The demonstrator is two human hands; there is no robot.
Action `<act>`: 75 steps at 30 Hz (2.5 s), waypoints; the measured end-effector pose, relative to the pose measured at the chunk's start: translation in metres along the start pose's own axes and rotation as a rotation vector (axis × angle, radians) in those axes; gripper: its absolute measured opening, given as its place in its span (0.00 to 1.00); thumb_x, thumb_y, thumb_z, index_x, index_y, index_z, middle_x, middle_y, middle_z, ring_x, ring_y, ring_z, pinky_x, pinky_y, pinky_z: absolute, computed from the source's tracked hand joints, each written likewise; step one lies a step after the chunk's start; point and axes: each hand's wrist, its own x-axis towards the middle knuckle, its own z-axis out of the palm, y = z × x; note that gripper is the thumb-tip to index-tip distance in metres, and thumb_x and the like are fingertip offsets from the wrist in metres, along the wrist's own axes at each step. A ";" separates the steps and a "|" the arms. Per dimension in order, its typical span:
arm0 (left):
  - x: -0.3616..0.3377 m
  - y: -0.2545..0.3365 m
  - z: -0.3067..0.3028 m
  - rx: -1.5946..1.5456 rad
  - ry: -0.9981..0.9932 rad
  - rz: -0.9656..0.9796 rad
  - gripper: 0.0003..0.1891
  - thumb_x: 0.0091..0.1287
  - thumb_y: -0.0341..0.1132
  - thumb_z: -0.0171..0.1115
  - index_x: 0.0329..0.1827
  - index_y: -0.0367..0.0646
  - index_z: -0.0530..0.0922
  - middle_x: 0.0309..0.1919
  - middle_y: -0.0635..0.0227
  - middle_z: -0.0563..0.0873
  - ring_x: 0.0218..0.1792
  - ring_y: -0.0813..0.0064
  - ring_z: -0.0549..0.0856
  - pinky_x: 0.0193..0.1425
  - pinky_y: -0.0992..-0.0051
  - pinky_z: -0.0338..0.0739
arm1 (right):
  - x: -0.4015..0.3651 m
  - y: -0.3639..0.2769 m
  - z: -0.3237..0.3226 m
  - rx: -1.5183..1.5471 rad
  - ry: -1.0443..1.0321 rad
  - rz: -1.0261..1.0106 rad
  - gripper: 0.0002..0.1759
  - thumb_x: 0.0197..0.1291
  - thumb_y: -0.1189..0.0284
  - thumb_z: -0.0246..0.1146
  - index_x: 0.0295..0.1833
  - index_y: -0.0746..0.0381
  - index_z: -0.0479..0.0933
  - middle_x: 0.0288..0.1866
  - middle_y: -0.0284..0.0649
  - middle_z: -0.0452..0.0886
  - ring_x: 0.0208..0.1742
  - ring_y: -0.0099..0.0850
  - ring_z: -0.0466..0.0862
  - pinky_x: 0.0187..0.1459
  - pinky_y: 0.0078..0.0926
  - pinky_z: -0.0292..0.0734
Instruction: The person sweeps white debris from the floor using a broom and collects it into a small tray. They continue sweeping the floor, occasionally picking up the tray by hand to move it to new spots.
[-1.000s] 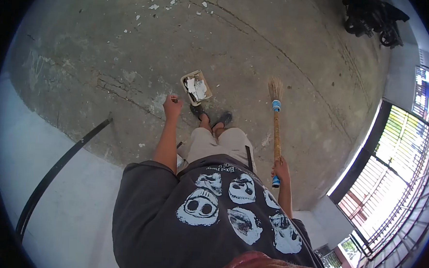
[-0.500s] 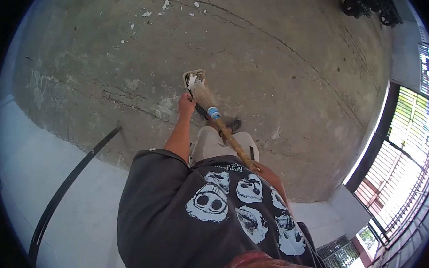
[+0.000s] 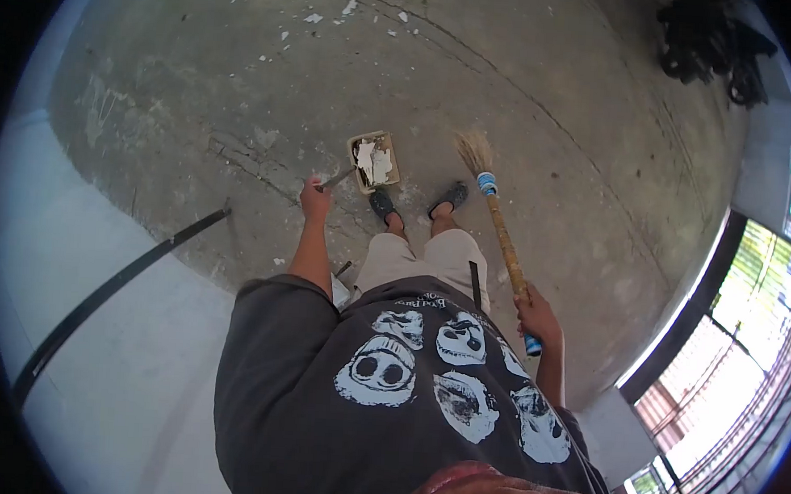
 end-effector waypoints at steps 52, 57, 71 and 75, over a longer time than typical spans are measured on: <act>-0.080 -0.194 -0.121 -0.258 0.198 -0.301 0.13 0.61 0.25 0.58 0.48 0.36 0.71 0.34 0.54 0.84 0.27 0.66 0.87 0.33 0.70 0.80 | 0.047 -0.051 0.082 -0.255 0.102 -0.031 0.24 0.63 0.64 0.54 0.63 0.59 0.64 0.30 0.45 0.77 0.20 0.35 0.79 0.22 0.34 0.78; -0.060 -0.177 -0.090 -0.253 0.175 -0.359 0.13 0.60 0.25 0.59 0.47 0.36 0.72 0.34 0.53 0.84 0.25 0.65 0.86 0.36 0.68 0.80 | 0.054 -0.062 0.143 -0.636 0.120 -0.185 0.31 0.59 0.63 0.55 0.67 0.61 0.60 0.42 0.61 0.79 0.38 0.52 0.82 0.43 0.45 0.78; -0.065 -0.207 -0.013 -0.019 0.221 -0.410 0.17 0.54 0.32 0.65 0.45 0.39 0.73 0.42 0.50 0.83 0.45 0.53 0.83 0.50 0.61 0.76 | 0.000 -0.071 0.126 -0.669 -0.348 -0.415 0.33 0.62 0.58 0.56 0.70 0.58 0.59 0.53 0.59 0.77 0.55 0.53 0.77 0.54 0.41 0.71; -0.039 -0.231 0.001 0.441 -0.266 -0.322 0.25 0.57 0.44 0.62 0.52 0.34 0.76 0.51 0.48 0.78 0.54 0.52 0.77 0.57 0.58 0.72 | -0.011 -0.059 0.106 -0.622 -0.122 -0.322 0.31 0.62 0.56 0.56 0.69 0.54 0.61 0.52 0.56 0.78 0.52 0.51 0.79 0.52 0.41 0.72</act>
